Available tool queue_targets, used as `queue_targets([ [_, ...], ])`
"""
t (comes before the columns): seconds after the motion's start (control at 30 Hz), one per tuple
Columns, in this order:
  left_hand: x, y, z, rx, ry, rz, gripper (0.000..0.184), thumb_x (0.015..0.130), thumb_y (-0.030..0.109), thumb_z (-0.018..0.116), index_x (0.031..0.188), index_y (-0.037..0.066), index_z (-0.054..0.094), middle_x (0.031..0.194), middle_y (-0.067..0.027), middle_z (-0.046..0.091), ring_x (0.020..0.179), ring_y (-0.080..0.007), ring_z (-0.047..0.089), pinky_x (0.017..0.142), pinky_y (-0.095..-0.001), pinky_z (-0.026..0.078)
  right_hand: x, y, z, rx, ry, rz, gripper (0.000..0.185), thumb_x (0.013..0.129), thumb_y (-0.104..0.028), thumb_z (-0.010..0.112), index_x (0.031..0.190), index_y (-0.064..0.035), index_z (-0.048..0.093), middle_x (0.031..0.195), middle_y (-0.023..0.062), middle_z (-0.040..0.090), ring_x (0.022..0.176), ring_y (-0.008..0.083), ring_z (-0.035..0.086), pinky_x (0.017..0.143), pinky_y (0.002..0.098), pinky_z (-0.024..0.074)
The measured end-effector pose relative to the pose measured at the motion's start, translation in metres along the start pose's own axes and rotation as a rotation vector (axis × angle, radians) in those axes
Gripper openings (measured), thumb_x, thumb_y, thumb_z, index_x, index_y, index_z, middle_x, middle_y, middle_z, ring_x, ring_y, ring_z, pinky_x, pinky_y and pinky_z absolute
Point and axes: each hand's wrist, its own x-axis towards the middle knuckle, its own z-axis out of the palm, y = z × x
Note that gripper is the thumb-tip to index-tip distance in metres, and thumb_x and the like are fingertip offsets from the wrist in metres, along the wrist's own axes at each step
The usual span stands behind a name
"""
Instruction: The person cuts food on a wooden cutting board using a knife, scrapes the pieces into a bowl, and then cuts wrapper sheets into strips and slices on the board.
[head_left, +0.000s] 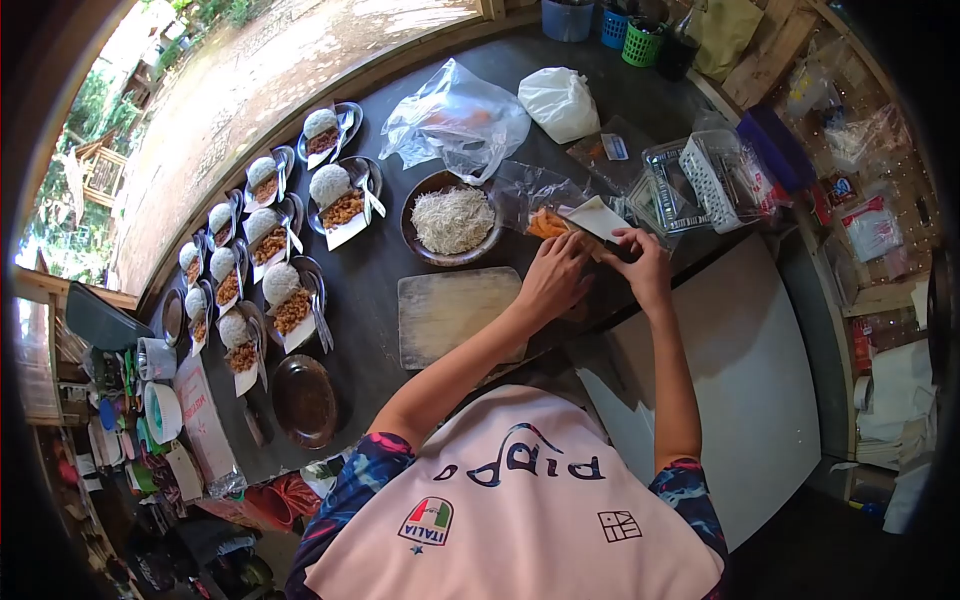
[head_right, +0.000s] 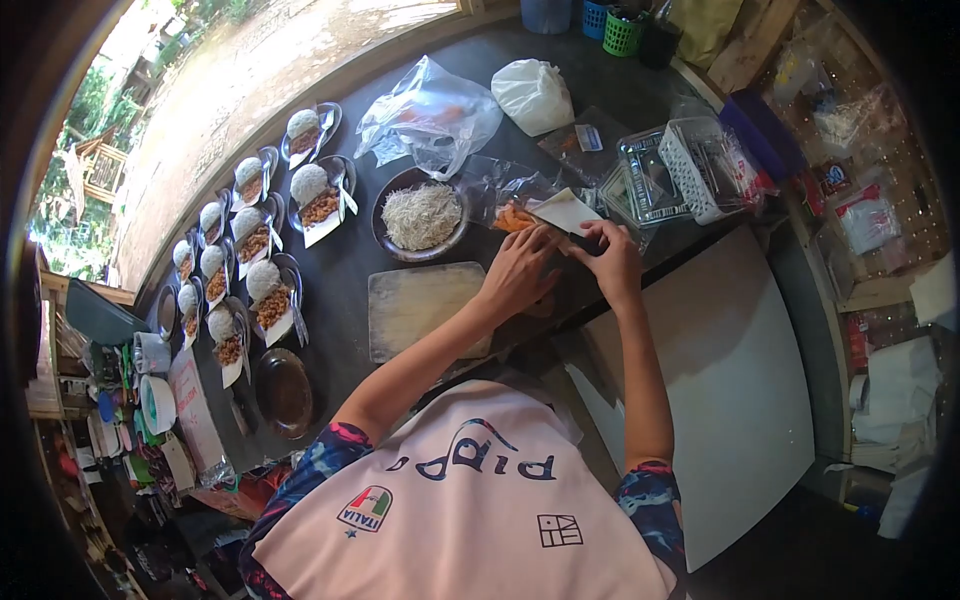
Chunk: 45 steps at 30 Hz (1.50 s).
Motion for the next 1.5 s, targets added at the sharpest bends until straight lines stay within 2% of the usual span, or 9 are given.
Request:
queue_targets([
  [0.43, 0.004, -0.003, 0.001, -0.017, 0.043, 0.023, 0.062, 0.095, 0.044, 0.07, 0.141, 0.004, 0.06, 0.143, -0.0154, 0.058, 0.144, -0.0374, 0.046, 0.124, -0.0529, 0.028, 0.092, -0.037, -0.036, -0.085, 0.172, -0.143, 0.024, 0.088, -0.018, 0.084, 0.102, -0.0061, 0.069, 0.094, 0.0103, 0.073, 0.088, 0.0278, 0.074, 0.078, 0.039, 0.0572],
  [0.67, -0.016, -0.011, -0.051, -1.374, 0.213, -0.772, 0.092, 0.104, 0.076, 0.032, 0.139, -0.005, 0.057, 0.137, -0.0167, 0.066, 0.123, -0.0294, 0.065, 0.113, -0.0465, 0.047, 0.034, -0.115, -0.015, 0.257, -0.004, -0.146, 0.027, 0.083, -0.012, 0.088, 0.1, -0.0032, 0.069, 0.1, 0.0083, 0.077, 0.087, 0.0194, 0.073, 0.079, 0.0337, 0.0559],
  [0.73, -0.038, -0.006, -0.089, -1.65, 0.21, -0.881, 0.101, 0.099, 0.085, 0.027, 0.139, -0.003, 0.057, 0.133, -0.0166, 0.068, 0.116, -0.0285, 0.067, 0.099, -0.0427, 0.055, 0.003, -0.125, 0.011, 0.399, -0.18, -0.111, 0.027, 0.083, -0.011, 0.089, 0.099, -0.0029, 0.07, 0.099, 0.0061, 0.077, 0.086, 0.0153, 0.071, 0.079, 0.0318, 0.0555],
  [0.77, -0.058, -0.016, -0.094, -1.787, 0.192, -0.912, 0.081, 0.104, 0.071, 0.043, 0.15, 0.004, 0.048, 0.13, -0.0149, 0.068, 0.119, -0.0242, 0.068, 0.101, -0.0405, 0.055, -0.01, -0.126, 0.02, 0.463, -0.257, -0.095, 0.027, 0.082, -0.011, 0.09, 0.099, -0.0028, 0.07, 0.099, 0.005, 0.077, 0.086, 0.0133, 0.07, 0.079, 0.0309, 0.0553],
  [0.87, -0.104, -0.023, -0.101, -1.248, 0.249, -1.202, 0.062, 0.104, 0.048, 0.065, 0.144, 0.003, 0.054, 0.124, -0.009, 0.071, 0.106, -0.0183, 0.072, 0.092, -0.0342, 0.058, -0.043, -0.116, 0.042, 0.72, -0.291, 0.215, 0.026, 0.085, -0.013, 0.09, 0.098, -0.0024, 0.07, 0.095, 0.0023, 0.076, 0.084, 0.01, 0.068, 0.079, 0.0279, 0.0547],
  [1.07, -0.152, -0.016, -0.112, -1.01, 0.395, -1.06, 0.034, 0.098, 0.023, 0.077, 0.12, -0.002, 0.072, 0.104, -0.0062, 0.078, 0.091, -0.011, 0.07, 0.075, -0.0298, 0.057, -0.068, -0.102, 0.057, 0.649, -0.331, 0.367, 0.026, 0.098, -0.01, 0.077, 0.118, 0.0006, 0.065, 0.097, 0.007, 0.078, 0.074, 0.0045, 0.061, 0.065, 0.0193, 0.0484],
  [1.33, -0.136, -0.043, -0.16, -0.429, -0.089, -0.88, 0.045, 0.079, 0.028, 0.091, 0.113, 0.003, 0.077, 0.094, -0.0101, 0.078, 0.077, -0.0185, 0.073, 0.073, -0.0343, 0.057, -0.081, -0.111, 0.06, 0.463, -0.536, 0.121, 0.03, 0.107, -0.012, 0.062, 0.134, -0.0005, 0.057, 0.106, 0.0053, 0.072, 0.082, 0.0079, 0.06, 0.076, 0.0234, 0.0511],
  [1.4, -0.132, -0.05, -0.168, -0.206, -0.13, -0.767, 0.047, 0.079, 0.031, 0.09, 0.117, 0.005, 0.077, 0.092, -0.0079, 0.078, 0.072, -0.0169, 0.071, 0.068, -0.033, 0.056, -0.085, -0.113, 0.058, 0.361, -0.554, 0.042, 0.032, 0.105, -0.01, 0.062, 0.135, -0.0005, 0.055, 0.109, 0.0108, 0.069, 0.088, 0.0178, 0.065, 0.082, 0.0321, 0.0536],
  [1.5, -0.126, -0.051, -0.177, 0.036, -0.041, -0.728, 0.064, 0.08, 0.038, 0.088, 0.134, 0.01, 0.069, 0.108, -0.0063, 0.075, 0.093, -0.0236, 0.07, 0.084, -0.0377, 0.056, -0.085, -0.124, 0.054, 0.259, -0.55, 0.011, 0.033, 0.104, -0.009, 0.06, 0.136, -0.0032, 0.054, 0.11, 0.0172, 0.067, 0.094, 0.0292, 0.068, 0.088, 0.039, 0.0542],
])
